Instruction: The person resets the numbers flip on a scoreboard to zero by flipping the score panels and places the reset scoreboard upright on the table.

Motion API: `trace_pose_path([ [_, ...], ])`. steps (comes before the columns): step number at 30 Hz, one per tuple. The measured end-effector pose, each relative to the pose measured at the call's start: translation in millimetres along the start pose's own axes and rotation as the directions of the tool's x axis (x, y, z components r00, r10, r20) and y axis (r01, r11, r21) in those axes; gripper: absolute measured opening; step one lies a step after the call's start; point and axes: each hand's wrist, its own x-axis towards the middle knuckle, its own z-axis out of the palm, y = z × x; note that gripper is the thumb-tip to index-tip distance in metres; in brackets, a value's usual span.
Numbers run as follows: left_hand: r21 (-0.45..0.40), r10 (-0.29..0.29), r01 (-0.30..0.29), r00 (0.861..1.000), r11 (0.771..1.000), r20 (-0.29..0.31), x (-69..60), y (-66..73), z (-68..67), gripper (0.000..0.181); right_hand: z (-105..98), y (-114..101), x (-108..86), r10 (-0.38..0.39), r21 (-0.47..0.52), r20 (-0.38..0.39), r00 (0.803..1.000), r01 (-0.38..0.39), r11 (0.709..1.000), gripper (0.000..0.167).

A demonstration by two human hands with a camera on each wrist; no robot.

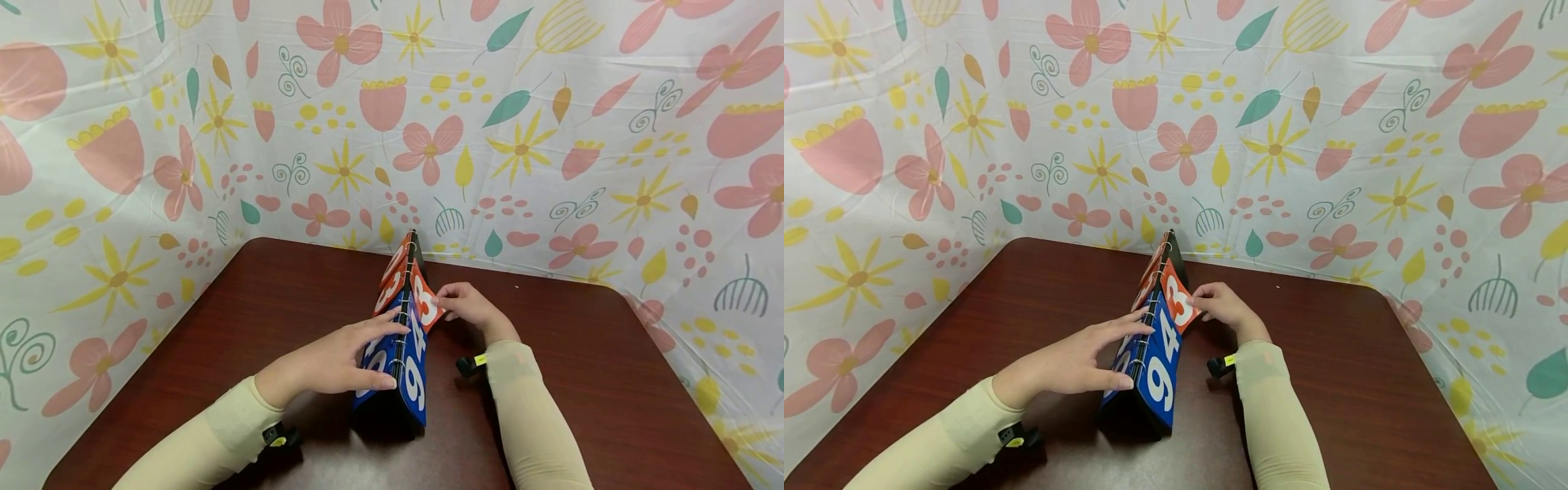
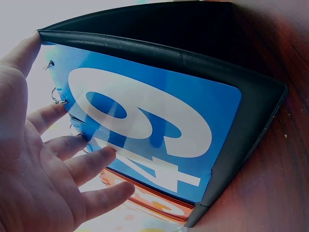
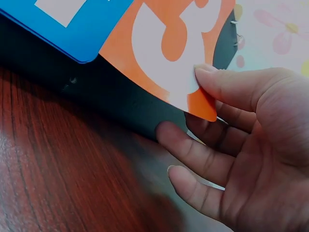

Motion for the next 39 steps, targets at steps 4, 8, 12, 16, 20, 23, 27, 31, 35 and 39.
trace_pose_path([
  [4,-0.003,0.001,-0.001,1.000,1.000,0.001,-0.3,0.4,0.0,0.073,0.8,-0.3,-0.4,-0.006,-0.006,-0.069,0.998,0.006,1.000,0.027],
  [8,-0.004,0.004,-0.004,1.000,1.000,0.000,-0.5,0.3,0.1,0.072,1.9,-0.9,1.2,-0.001,0.005,-0.152,0.988,0.002,1.000,0.028],
  [12,0.004,0.005,-0.005,1.000,1.000,-0.005,-0.2,0.1,0.1,0.072,3.1,-1.2,2.5,0.003,0.009,-0.205,0.979,-0.001,1.000,0.029],
  [16,0.005,0.002,-0.002,1.000,1.000,-0.006,-0.3,0.2,-0.1,0.071,3.6,-0.6,3.3,0.007,0.012,-0.226,0.974,-0.005,1.000,0.030],
  [20,0.009,0.007,-0.007,1.000,1.000,-0.005,-0.2,-0.1,-0.2,0.070,3.2,-0.2,3.8,0.022,0.037,-0.213,0.977,-0.014,0.999,0.031],
  [23,0.007,0.008,-0.008,1.000,1.000,-0.002,-0.2,0.1,-0.4,0.070,1.9,-0.7,2.8,0.024,0.080,-0.177,0.984,-0.010,0.997,0.032],
  [27,0.003,-0.003,0.003,1.000,1.000,0.002,-0.1,0.3,-0.3,0.072,-1.1,-0.3,0.2,0.027,0.188,-0.121,0.992,-0.004,0.982,0.026],
  [31,0.006,-0.004,0.004,1.000,1.000,0.000,0.4,-0.4,0.2,0.072,-6.7,3.2,-2.7,0.021,0.348,-0.078,0.997,0.008,0.937,0.008],
  [35,0.010,0.001,-0.001,1.000,1.000,-0.006,0.6,-0.5,0.3,0.071,-13.1,5.8,-5.8,0.010,0.510,-0.033,0.999,0.008,0.860,0.017],
  [39,0.012,0.004,-0.004,1.000,1.000,-0.011,0.2,-0.6,0.7,0.072,-19.3,4.2,-9.7,0.016,0.618,0.014,1.000,-0.021,0.786,0.023],
])
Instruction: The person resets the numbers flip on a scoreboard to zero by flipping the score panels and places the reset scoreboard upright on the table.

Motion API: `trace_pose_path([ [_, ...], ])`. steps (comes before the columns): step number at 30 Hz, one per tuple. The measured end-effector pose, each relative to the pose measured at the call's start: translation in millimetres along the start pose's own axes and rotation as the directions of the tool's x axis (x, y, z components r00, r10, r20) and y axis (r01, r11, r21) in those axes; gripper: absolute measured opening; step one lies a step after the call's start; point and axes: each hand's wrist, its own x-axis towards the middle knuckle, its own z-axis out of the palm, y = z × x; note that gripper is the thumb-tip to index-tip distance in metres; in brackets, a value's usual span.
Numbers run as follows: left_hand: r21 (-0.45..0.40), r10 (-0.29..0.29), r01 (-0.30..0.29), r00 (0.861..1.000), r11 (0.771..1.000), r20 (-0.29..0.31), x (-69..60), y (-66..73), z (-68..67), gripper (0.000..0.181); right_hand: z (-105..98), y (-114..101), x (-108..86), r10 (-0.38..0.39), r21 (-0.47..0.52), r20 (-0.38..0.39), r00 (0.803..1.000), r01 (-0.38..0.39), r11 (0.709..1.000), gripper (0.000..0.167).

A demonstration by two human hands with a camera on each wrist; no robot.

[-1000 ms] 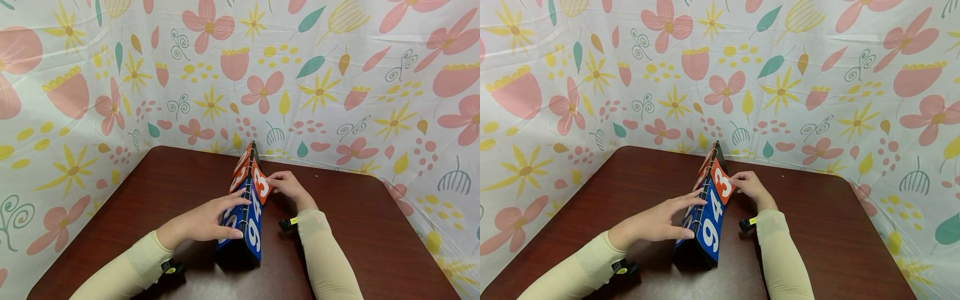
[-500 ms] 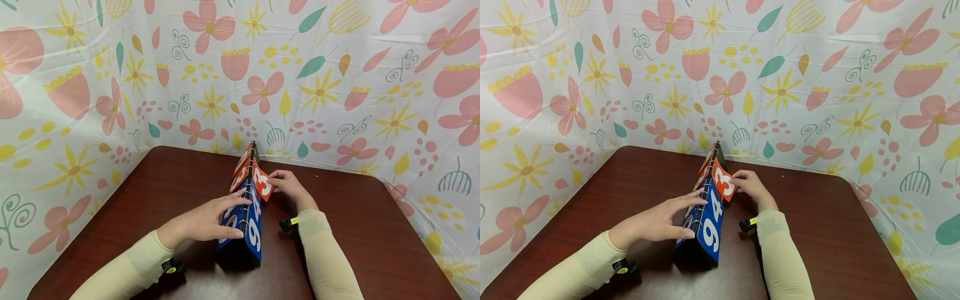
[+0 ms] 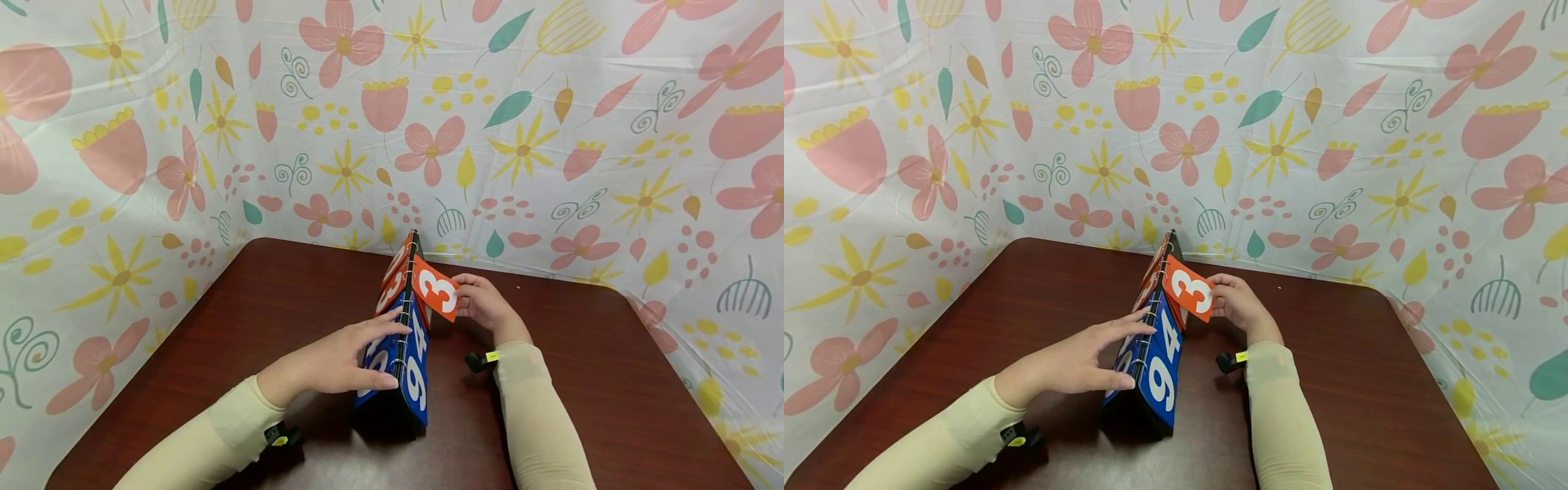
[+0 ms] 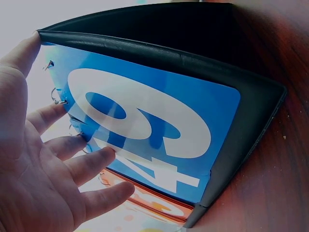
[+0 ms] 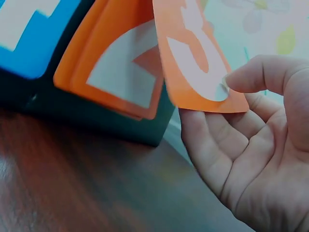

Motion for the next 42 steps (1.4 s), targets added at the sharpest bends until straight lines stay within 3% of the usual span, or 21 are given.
trace_pose_path([
  [3,0.004,0.001,-0.001,1.000,1.000,0.000,-0.3,-0.2,0.0,0.072,-2.1,-6.8,-3.8,0.003,0.097,0.015,1.000,-0.004,0.995,0.026],
  [8,0.010,0.007,-0.007,1.000,1.000,0.000,-0.7,-0.7,0.2,0.073,-1.7,-22.2,-10.4,-0.030,0.279,0.032,0.999,0.020,0.960,0.029],
  [15,0.008,0.009,-0.009,1.000,1.000,-0.007,-0.9,0.2,0.5,0.071,5.1,-42.2,-19.2,-0.014,0.394,0.028,0.999,0.002,0.919,0.046],
  [23,0.006,0.001,-0.001,1.000,1.000,-0.002,-1.2,0.2,0.3,0.072,19.5,-61.0,-28.1,-0.033,0.454,0.040,0.999,0.012,0.891,0.050],
  [30,-0.002,-0.008,0.008,1.000,1.000,0.006,-1.1,0.0,0.1,0.072,34.6,-69.6,-31.4,-0.049,0.491,-0.047,0.998,0.066,0.868,0.050],
  [37,-0.009,-0.020,0.020,1.000,1.000,0.010,-1.1,1.6,0.4,0.073,55.3,-75.8,-32.9,-0.144,0.490,-0.074,0.987,0.161,0.857,0.048],
  [42,-0.010,-0.009,0.009,1.000,1.000,0.010,-1.0,0.4,0.4,0.072,72.0,-77.1,-33.4,-0.233,0.443,-0.030,0.972,0.222,0.869,0.053],
])
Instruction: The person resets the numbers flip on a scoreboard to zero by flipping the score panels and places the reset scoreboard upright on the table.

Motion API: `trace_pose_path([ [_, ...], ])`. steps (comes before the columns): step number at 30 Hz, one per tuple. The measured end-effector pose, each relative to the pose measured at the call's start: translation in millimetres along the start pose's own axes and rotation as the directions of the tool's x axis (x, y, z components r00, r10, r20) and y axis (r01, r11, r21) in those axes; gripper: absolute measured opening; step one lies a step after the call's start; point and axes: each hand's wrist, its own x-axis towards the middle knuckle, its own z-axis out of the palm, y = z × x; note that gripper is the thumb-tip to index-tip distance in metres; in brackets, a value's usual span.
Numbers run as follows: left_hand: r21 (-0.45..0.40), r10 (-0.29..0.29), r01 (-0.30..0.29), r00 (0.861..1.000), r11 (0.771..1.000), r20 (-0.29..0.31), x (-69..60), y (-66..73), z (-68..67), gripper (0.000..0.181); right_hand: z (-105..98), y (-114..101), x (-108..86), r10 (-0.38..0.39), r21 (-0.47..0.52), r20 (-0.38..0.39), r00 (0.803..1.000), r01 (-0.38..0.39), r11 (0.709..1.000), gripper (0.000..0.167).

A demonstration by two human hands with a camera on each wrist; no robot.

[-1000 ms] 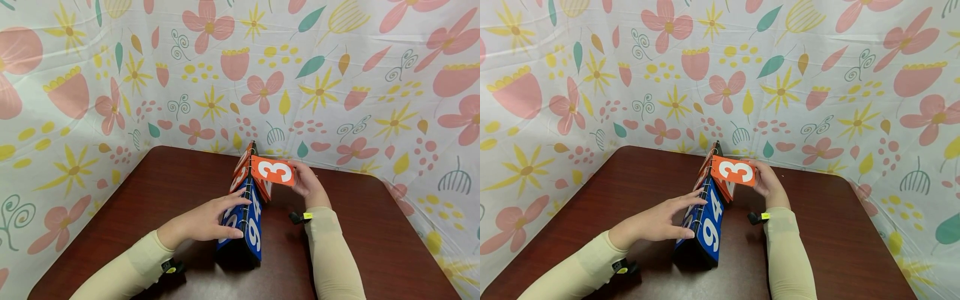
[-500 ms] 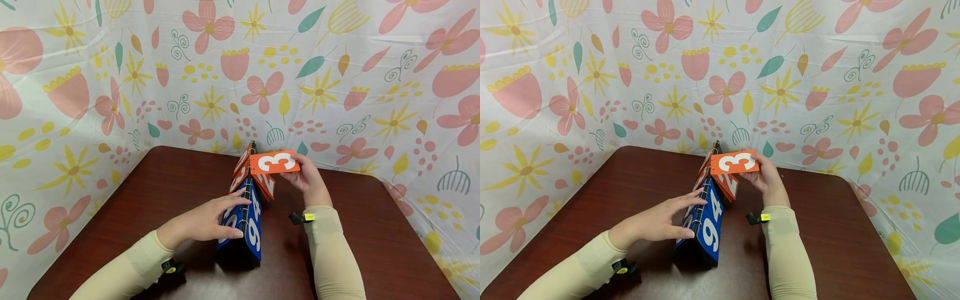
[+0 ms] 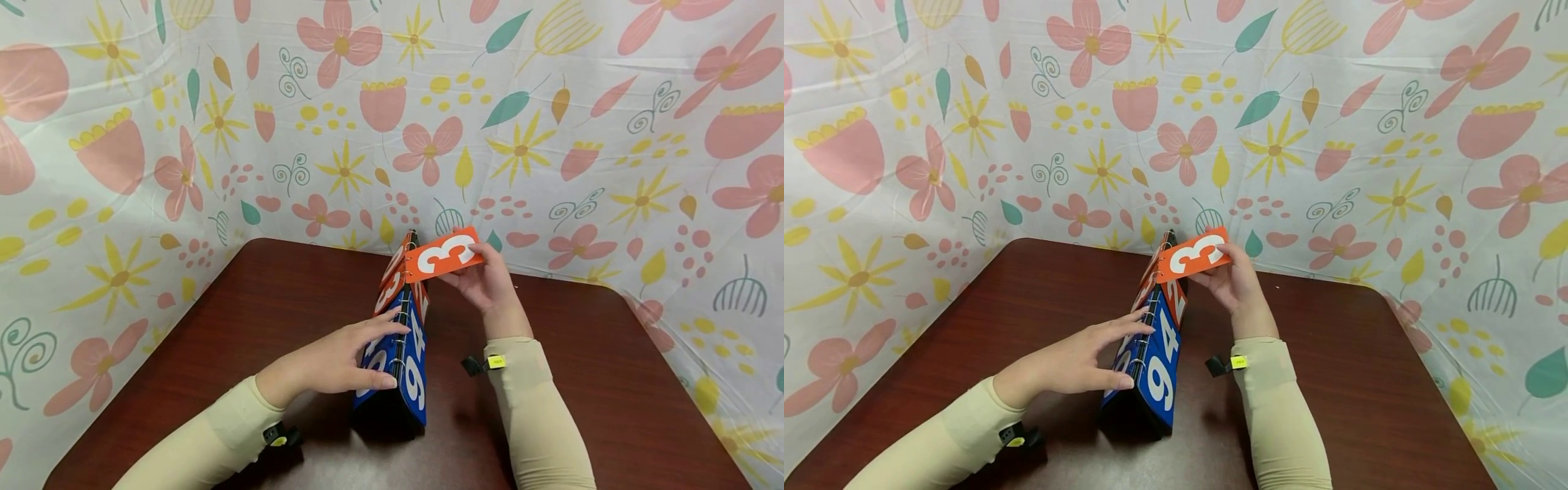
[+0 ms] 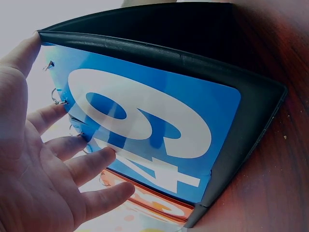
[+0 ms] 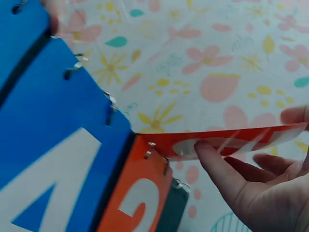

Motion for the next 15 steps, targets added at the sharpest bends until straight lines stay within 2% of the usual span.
trace_pose_path([
  [3,-0.001,0.008,-0.008,1.000,1.000,0.002,0.2,-0.7,-0.3,0.072,5.3,4.1,0.1,-0.033,-0.015,0.085,0.996,0.034,0.999,0.053],
  [9,-0.010,0.006,-0.006,1.000,1.000,0.008,0.6,-0.6,-0.2,0.073,11.5,11.0,-0.4,-0.073,-0.028,0.229,0.971,0.082,0.996,0.046],
  [12,-0.006,0.010,-0.010,1.000,1.000,0.004,0.7,-0.3,0.0,0.073,16.1,14.0,-0.1,-0.066,-0.053,0.232,0.971,0.080,0.995,0.045],
  [15,-0.001,0.013,-0.013,1.000,1.000,0.001,0.8,-0.3,0.0,0.072,22.3,16.4,0.1,-0.046,-0.112,0.161,0.986,0.065,0.992,0.045],
])
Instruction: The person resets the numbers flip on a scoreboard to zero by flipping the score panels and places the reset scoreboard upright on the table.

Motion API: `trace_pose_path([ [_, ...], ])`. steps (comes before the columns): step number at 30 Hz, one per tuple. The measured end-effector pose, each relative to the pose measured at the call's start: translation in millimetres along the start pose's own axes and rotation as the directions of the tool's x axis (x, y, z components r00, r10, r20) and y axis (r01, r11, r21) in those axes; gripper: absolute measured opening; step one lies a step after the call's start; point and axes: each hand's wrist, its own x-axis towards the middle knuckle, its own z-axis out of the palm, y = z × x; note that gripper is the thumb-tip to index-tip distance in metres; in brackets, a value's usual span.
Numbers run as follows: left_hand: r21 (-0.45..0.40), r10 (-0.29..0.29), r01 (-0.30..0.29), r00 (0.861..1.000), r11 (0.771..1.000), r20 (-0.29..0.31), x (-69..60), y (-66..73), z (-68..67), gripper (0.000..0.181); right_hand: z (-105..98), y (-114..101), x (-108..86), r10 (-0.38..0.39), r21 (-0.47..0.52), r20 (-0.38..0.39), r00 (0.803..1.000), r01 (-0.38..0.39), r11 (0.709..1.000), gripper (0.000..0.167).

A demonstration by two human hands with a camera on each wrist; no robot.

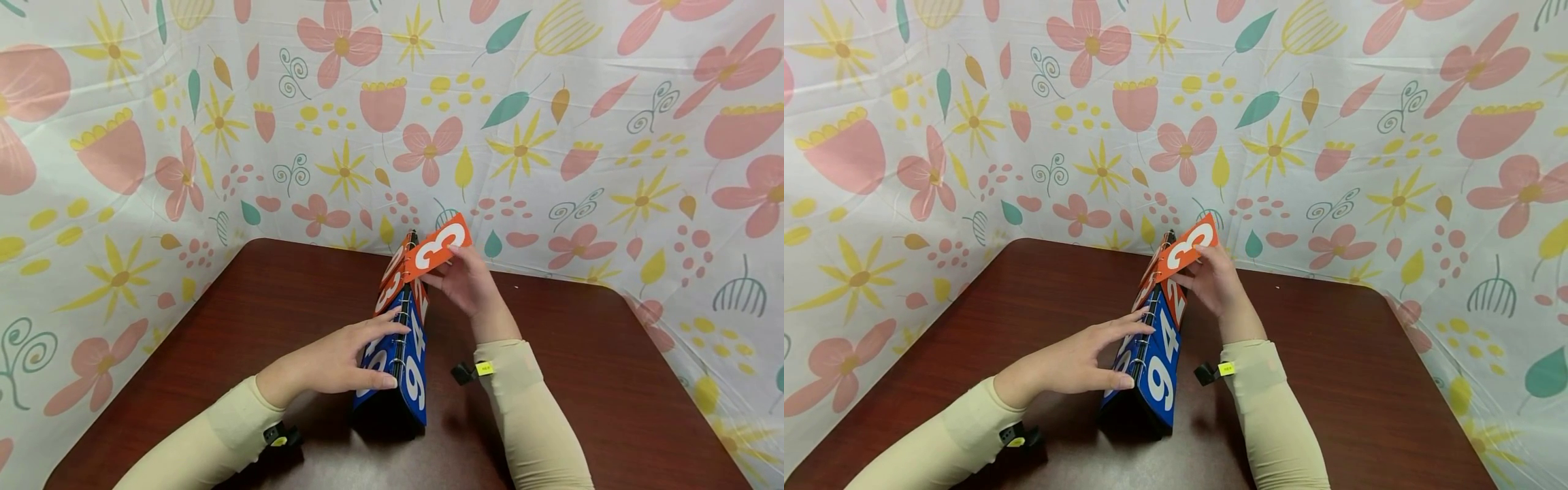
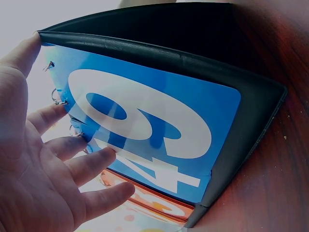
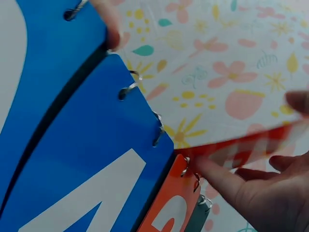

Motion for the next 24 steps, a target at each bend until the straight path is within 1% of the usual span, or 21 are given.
trace_pose_path([
  [2,0.000,-0.004,0.004,1.000,1.000,0.001,-0.1,0.3,-0.2,0.073,4.3,1.0,0.6,0.019,-0.041,-0.068,0.997,-0.022,0.999,0.047],
  [4,0.000,-0.003,0.003,1.000,1.000,0.001,0.1,0.2,-0.2,0.072,7.8,1.9,1.0,0.032,-0.075,-0.135,0.990,-0.042,0.996,0.049],
  [5,0.001,-0.003,0.003,1.000,1.000,0.001,0.1,0.2,-0.2,0.072,9.2,2.3,1.2,0.036,-0.084,-0.160,0.986,-0.050,0.995,0.050],
  [7,0.001,-0.008,0.008,1.000,1.000,0.000,0.0,0.4,-0.3,0.072,11.3,3.0,1.5,0.035,-0.104,-0.187,0.982,-0.055,0.993,0.052],
  [10,0.000,-0.009,0.009,1.000,1.000,-0.002,-0.5,0.8,-0.6,0.071,13.3,4.5,1.8,0.021,-0.158,-0.194,0.981,-0.053,0.986,0.054],
  [15,0.002,-0.016,0.016,1.000,1.000,-0.004,-0.9,1.0,-0.4,0.071,14.1,9.2,2.8,-0.012,-0.271,-0.182,0.983,-0.038,0.962,0.057],
  [19,0.010,-0.017,0.017,1.000,1.000,-0.005,-0.7,0.6,-0.1,0.071,13.3,13.5,3.6,-0.042,-0.325,-0.175,0.984,-0.018,0.946,0.060],
  [22,0.015,-0.012,0.012,1.000,1.000,-0.004,-0.3,-0.2,-0.2,0.071,12.5,16.4,4.2,-0.077,-0.401,-0.184,0.980,-0.003,0.916,0.057],
  [24,0.012,-0.012,0.012,1.000,1.000,-0.003,-0.3,0.2,-0.3,0.071,12.2,18.1,4.8,-0.098,-0.467,-0.197,0.975,-0.005,0.884,0.053],
])
